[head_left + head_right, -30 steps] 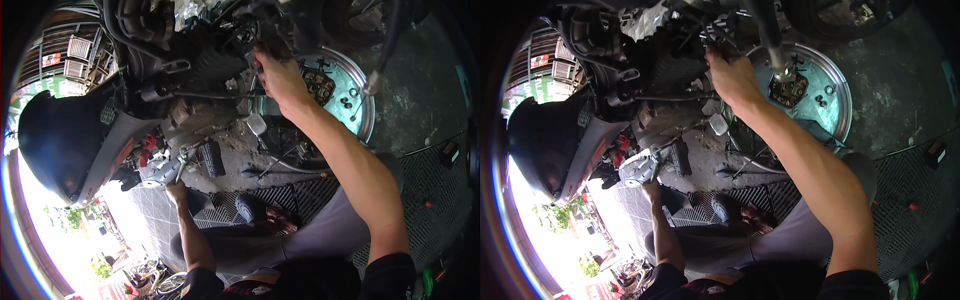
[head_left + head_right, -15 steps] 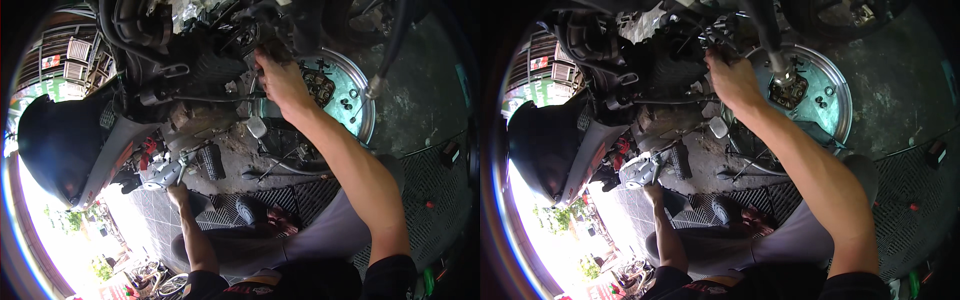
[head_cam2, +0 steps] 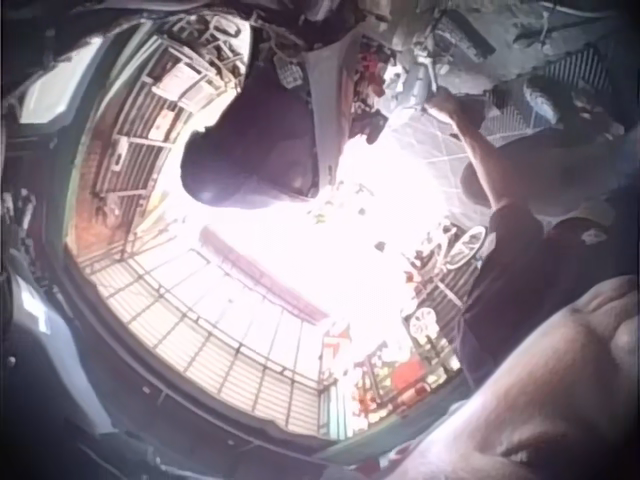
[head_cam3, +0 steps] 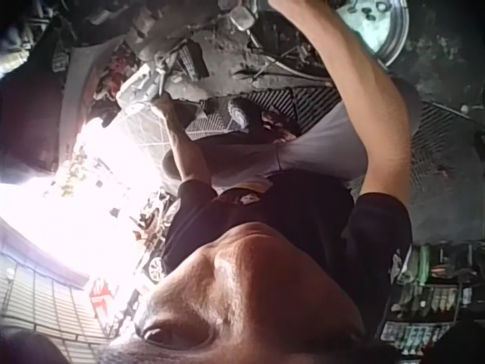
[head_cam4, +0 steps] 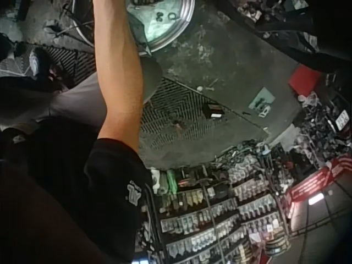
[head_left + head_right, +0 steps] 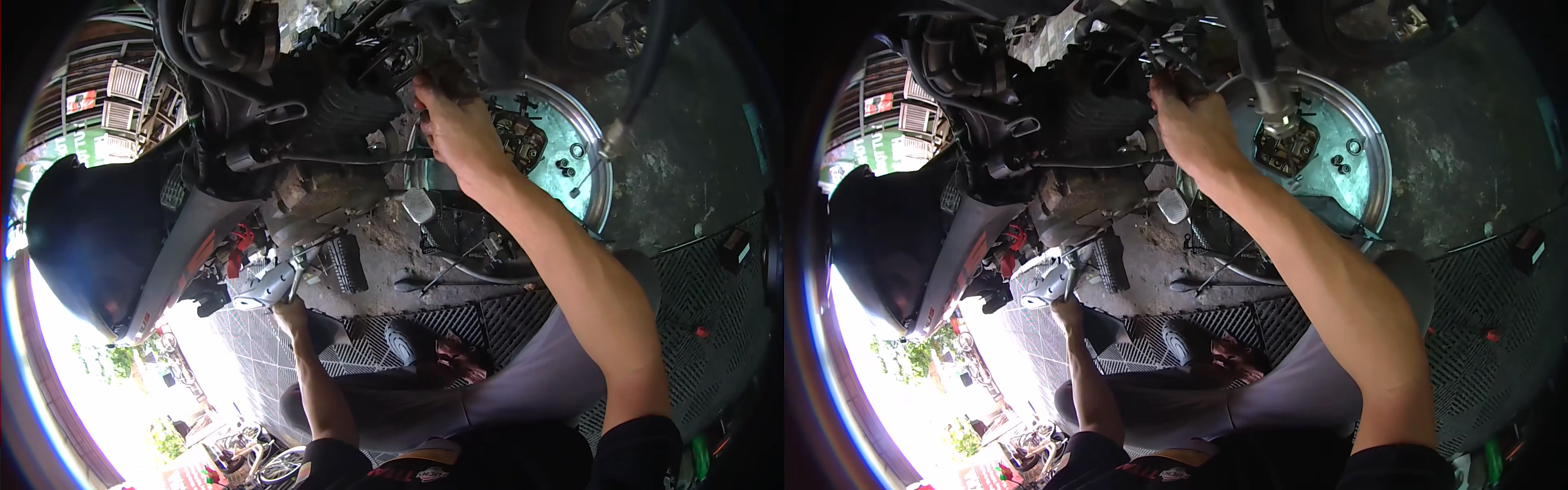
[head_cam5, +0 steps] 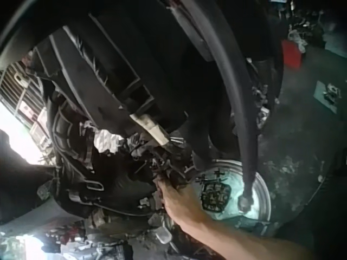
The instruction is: The recorder repairs a motorcycle engine and then cleans a cloth and their hands.
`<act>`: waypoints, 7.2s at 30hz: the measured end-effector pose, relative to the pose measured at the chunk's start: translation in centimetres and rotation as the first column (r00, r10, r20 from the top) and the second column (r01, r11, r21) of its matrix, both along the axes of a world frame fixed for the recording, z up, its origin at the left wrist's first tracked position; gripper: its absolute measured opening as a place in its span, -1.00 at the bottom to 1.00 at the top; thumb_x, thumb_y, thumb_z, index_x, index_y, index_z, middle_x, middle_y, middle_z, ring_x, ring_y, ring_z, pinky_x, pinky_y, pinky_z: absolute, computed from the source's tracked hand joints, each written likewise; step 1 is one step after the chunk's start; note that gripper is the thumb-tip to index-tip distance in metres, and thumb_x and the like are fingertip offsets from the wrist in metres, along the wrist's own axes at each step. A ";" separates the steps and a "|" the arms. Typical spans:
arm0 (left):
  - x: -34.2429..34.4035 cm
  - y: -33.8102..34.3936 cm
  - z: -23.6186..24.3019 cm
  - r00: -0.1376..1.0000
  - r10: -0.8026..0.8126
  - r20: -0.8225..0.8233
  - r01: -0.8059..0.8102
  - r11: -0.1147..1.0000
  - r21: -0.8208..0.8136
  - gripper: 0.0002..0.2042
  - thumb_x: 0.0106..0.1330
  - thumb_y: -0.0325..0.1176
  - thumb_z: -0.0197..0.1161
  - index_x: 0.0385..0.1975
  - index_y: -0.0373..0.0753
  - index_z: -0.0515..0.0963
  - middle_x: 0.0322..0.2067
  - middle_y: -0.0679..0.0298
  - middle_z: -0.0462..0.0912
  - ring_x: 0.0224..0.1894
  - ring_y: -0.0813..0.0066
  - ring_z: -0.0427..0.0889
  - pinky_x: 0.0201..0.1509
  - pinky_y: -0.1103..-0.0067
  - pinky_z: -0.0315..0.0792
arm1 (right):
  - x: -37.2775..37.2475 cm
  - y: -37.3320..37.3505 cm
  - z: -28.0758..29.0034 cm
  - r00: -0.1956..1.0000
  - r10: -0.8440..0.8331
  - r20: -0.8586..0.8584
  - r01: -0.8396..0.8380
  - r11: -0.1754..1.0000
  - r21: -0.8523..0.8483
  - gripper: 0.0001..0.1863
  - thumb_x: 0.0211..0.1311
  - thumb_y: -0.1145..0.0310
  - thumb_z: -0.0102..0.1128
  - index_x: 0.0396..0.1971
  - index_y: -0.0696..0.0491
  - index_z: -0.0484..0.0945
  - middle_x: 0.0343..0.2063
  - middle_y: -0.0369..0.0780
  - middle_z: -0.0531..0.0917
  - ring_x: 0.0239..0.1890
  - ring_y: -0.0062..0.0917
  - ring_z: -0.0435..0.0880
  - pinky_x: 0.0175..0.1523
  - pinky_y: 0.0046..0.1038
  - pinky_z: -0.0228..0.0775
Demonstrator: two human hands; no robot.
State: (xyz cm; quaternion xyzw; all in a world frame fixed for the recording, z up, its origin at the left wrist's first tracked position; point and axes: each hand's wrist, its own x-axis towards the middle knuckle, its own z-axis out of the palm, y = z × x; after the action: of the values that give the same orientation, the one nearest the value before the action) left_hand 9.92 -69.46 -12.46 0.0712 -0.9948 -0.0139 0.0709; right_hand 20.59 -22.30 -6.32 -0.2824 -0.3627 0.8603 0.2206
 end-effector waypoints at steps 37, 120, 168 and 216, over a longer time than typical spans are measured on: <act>1.3 4.4 3.6 0.997 0.054 0.049 -0.047 0.990 -0.136 -0.72 -0.01 -0.23 0.18 -0.53 -0.36 0.63 -0.59 -0.06 0.61 -0.52 0.06 0.64 -0.36 0.22 0.42 | 0.2 1.5 -1.6 0.998 -0.024 0.050 0.019 0.995 0.095 -0.78 0.26 0.14 0.13 -0.32 -0.01 0.46 -0.52 -0.41 0.42 -0.61 -0.80 0.28 -0.68 -0.70 -0.02; 0.1 0.2 5.9 0.987 -0.122 -0.105 0.097 0.971 -0.216 -0.77 -0.13 -0.29 0.14 -0.76 -0.38 0.43 -0.70 -0.13 0.46 -0.64 -0.08 0.42 -0.48 0.13 0.16 | -0.9 0.7 -2.6 0.998 -0.038 -0.048 0.041 0.998 0.051 -0.80 0.28 0.26 0.09 -0.46 0.06 0.53 -0.67 -0.44 0.40 -0.63 -0.79 0.29 -0.53 -0.64 0.08; -1.1 -0.5 -0.8 1.000 -0.008 -0.021 0.006 0.998 -0.062 -0.71 0.02 -0.20 0.16 -0.49 -0.33 0.64 -0.50 -0.08 0.63 -0.42 -0.02 0.63 -0.30 0.19 0.43 | -0.9 1.2 -4.0 0.992 -0.120 0.036 0.093 0.899 0.427 -0.69 0.22 0.10 0.14 -0.47 0.06 0.53 -0.65 -0.41 0.41 -0.62 -0.74 0.30 -0.52 -0.62 0.12; -1.2 -0.7 0.0 0.986 0.106 0.129 -0.088 0.987 -0.136 -0.71 0.07 -0.21 0.14 -0.45 -0.34 0.64 -0.49 -0.07 0.63 -0.47 -0.01 0.63 -0.32 0.21 0.45 | -0.4 1.0 -1.7 0.993 -0.026 0.112 0.007 0.986 0.165 -0.71 0.22 0.10 0.13 -0.47 0.04 0.50 -0.70 -0.43 0.34 -0.65 -0.78 0.26 -0.59 -0.66 0.02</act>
State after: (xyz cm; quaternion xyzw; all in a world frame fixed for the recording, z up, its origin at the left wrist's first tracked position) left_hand 8.71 -70.18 -12.48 0.1158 -0.9915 0.0591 0.0083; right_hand 20.18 -21.33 -8.05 -0.3147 -0.4420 0.8081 0.2293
